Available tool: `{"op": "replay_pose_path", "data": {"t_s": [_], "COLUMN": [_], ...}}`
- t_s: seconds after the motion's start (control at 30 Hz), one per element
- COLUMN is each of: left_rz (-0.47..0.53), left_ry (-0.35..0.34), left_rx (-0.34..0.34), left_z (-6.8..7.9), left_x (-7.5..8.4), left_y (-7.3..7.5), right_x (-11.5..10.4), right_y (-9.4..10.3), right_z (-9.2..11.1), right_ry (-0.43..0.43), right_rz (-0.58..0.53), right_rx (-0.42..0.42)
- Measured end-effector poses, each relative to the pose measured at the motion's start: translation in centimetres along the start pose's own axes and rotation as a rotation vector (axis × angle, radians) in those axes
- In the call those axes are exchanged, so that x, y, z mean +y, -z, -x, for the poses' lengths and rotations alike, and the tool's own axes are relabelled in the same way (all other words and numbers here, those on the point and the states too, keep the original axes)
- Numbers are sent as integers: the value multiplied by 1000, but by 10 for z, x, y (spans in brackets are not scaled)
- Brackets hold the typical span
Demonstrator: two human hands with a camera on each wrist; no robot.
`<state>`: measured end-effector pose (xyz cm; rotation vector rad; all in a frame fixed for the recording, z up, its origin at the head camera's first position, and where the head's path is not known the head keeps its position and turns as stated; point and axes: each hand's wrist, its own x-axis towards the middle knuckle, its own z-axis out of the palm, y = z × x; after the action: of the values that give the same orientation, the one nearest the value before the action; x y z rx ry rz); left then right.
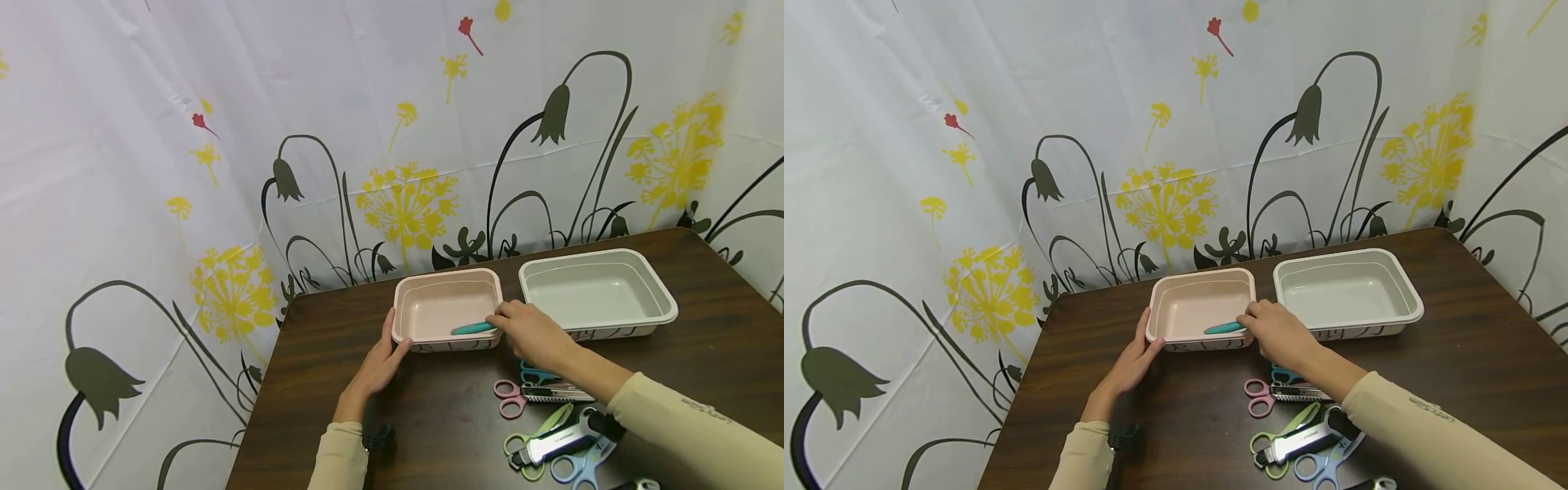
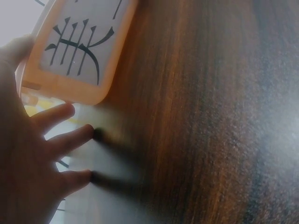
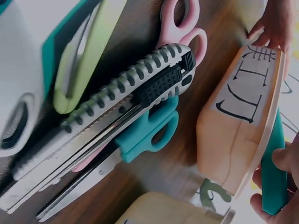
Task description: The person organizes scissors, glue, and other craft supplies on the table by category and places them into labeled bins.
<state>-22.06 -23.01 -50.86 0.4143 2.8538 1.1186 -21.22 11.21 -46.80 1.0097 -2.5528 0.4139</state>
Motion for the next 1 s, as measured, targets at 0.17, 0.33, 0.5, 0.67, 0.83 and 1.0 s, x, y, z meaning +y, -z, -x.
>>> {"op": "replay_pose_path", "data": {"t_s": [0.17,0.33,0.5,0.67,0.83,1.0], "left_rz": [-11,-21,-18,-15,-27,-17], "left_ry": [8,10,4,4,-27,-10], "left_rx": [-1,-2,-1,-1,10,8], "left_z": [-1,-2,-3,-3,-2,0], "left_x": [0,2,3,4,3,3], "left_y": [1,2,3,2,1,0], "right_x": [-5,-11,-12,-10,-11,-15], "right_y": [-6,-9,-12,-17,-20,-24], "right_z": [-10,-20,-27,-31,-33,-34], "right_ry": [48,80,81,76,60,27], "right_rz": [64,44,-12,-103,-186,-221], "right_rx": [-17,-54,-88,-99,-152,-227]}}
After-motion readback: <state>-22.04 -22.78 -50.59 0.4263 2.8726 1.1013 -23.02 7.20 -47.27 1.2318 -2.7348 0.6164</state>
